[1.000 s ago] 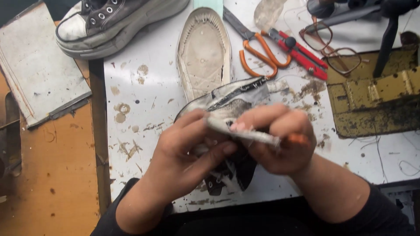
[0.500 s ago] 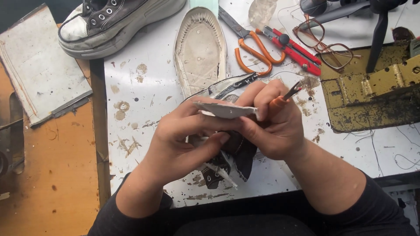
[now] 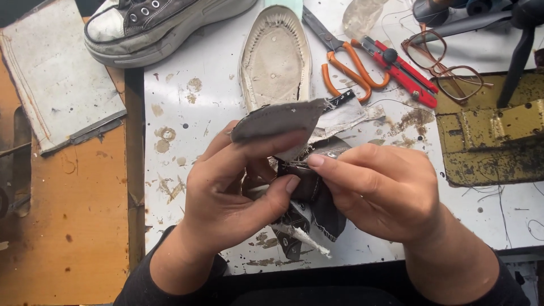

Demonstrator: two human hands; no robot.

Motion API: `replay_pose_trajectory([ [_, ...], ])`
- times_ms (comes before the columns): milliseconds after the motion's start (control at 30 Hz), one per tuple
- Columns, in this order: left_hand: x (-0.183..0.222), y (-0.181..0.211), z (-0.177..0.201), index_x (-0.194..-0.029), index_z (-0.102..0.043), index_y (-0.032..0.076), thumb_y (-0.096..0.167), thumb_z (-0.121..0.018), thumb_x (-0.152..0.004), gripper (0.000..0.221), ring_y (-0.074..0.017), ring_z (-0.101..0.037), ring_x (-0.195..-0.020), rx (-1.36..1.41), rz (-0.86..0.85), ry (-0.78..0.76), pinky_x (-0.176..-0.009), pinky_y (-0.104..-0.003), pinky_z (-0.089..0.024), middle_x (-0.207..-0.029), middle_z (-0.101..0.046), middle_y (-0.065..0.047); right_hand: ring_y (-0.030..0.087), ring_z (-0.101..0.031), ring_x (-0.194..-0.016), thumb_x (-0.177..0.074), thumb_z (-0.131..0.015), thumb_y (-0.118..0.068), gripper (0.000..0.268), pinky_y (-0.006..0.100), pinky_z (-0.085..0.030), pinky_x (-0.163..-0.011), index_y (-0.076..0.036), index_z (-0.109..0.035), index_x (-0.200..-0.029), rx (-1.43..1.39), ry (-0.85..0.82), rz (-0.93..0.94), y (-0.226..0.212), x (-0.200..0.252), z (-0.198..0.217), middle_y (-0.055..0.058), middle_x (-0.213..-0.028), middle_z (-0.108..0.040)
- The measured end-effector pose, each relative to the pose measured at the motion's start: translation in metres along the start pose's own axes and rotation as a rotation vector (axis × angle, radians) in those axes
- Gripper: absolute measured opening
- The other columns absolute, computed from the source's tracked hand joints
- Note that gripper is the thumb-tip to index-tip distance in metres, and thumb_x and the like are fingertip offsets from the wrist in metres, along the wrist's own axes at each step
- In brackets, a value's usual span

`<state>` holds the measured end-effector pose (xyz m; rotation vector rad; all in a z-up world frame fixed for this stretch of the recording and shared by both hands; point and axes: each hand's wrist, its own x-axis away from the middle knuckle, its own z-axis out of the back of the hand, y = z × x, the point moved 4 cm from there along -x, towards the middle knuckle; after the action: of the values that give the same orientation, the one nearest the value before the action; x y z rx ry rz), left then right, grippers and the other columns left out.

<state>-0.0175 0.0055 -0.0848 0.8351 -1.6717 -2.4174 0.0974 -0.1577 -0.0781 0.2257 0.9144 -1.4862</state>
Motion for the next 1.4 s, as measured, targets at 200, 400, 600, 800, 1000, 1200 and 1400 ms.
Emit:
replay_pose_trajectory([
  [200, -0.002, 0.003, 0.003, -0.124, -0.069, 0.006, 0.007, -0.080, -0.088, 0.038, -0.0059, -0.059, -0.062, -0.044, -0.019, 0.033, -0.064, -0.015, -0.058, -0.113, -0.063, -0.008, 0.018, -0.061, -0.064, -0.100, -0.067, -0.003, 0.019, 0.031, -0.048, -0.054, -0.007, -0.070, -0.118, 0.102, 0.042, -0.003, -0.003, 0.003, 0.003, 0.009, -0.089, -0.068],
  [400, -0.002, 0.006, 0.000, -0.124, -0.069, 0.005, 0.006, -0.081, -0.087, 0.038, -0.0074, -0.059, -0.069, -0.063, -0.047, 0.029, -0.070, -0.016, -0.057, -0.113, -0.064, -0.008, 0.019, -0.061, -0.065, -0.100, -0.067, -0.002, 0.021, 0.031, -0.047, -0.056, -0.007, -0.071, -0.119, 0.102, 0.042, -0.024, -0.003, 0.004, 0.002, 0.009, -0.090, -0.068],
  [600, 0.000, 0.007, -0.001, -0.127, -0.068, 0.006, 0.004, -0.080, -0.089, 0.040, -0.0075, -0.059, -0.070, -0.062, -0.059, 0.031, -0.072, -0.016, -0.061, -0.118, -0.062, -0.010, 0.018, -0.060, -0.064, -0.098, -0.069, 0.002, 0.023, 0.031, -0.047, -0.056, -0.007, -0.071, -0.119, 0.112, 0.035, -0.027, -0.003, 0.004, 0.002, 0.009, -0.089, -0.068],
  [800, -0.002, 0.006, -0.003, -0.127, -0.068, 0.007, 0.003, -0.080, -0.088, 0.041, -0.0088, -0.059, -0.078, -0.104, -0.061, 0.026, -0.068, -0.016, -0.059, -0.120, -0.064, -0.009, 0.021, -0.060, -0.066, -0.101, -0.067, -0.002, 0.021, 0.033, -0.047, -0.057, -0.006, -0.070, -0.121, 0.129, 0.014, -0.028, -0.006, 0.003, 0.000, 0.010, -0.090, -0.067],
  [1000, -0.002, 0.002, -0.010, -0.127, -0.067, 0.008, 0.005, -0.079, -0.088, 0.041, -0.0035, -0.051, -0.059, -0.005, -0.047, -0.022, -0.054, -0.014, -0.050, -0.132, -0.065, -0.014, 0.022, -0.063, -0.067, -0.102, -0.060, -0.011, 0.021, 0.031, -0.050, -0.058, -0.001, -0.066, -0.119, -0.021, -0.001, -0.058, -0.002, 0.002, -0.011, 0.011, -0.089, -0.068],
  [1200, 0.010, -0.022, -0.055, -0.137, -0.059, 0.016, -0.002, -0.077, -0.086, 0.056, -0.0054, -0.070, -0.061, 0.148, 0.042, -0.300, -0.066, -0.018, -0.063, -0.124, -0.060, -0.012, 0.005, -0.050, -0.072, -0.107, -0.061, -0.018, 0.020, 0.019, -0.047, -0.054, -0.018, -0.042, -0.113, -0.971, 0.548, -0.510, 0.027, 0.030, -0.007, -0.001, -0.105, -0.054],
  [1400, -0.001, -0.010, -0.033, -0.135, -0.063, 0.014, 0.008, -0.079, -0.091, 0.048, -0.0058, -0.052, -0.075, -0.031, -0.082, -0.129, -0.067, -0.017, -0.058, -0.075, -0.062, 0.003, 0.006, -0.033, -0.061, -0.093, -0.070, -0.042, 0.048, 0.022, -0.028, -0.056, -0.017, -0.034, -0.112, -0.664, 0.315, -0.430, 0.047, 0.009, -0.009, -0.003, -0.085, -0.038],
])
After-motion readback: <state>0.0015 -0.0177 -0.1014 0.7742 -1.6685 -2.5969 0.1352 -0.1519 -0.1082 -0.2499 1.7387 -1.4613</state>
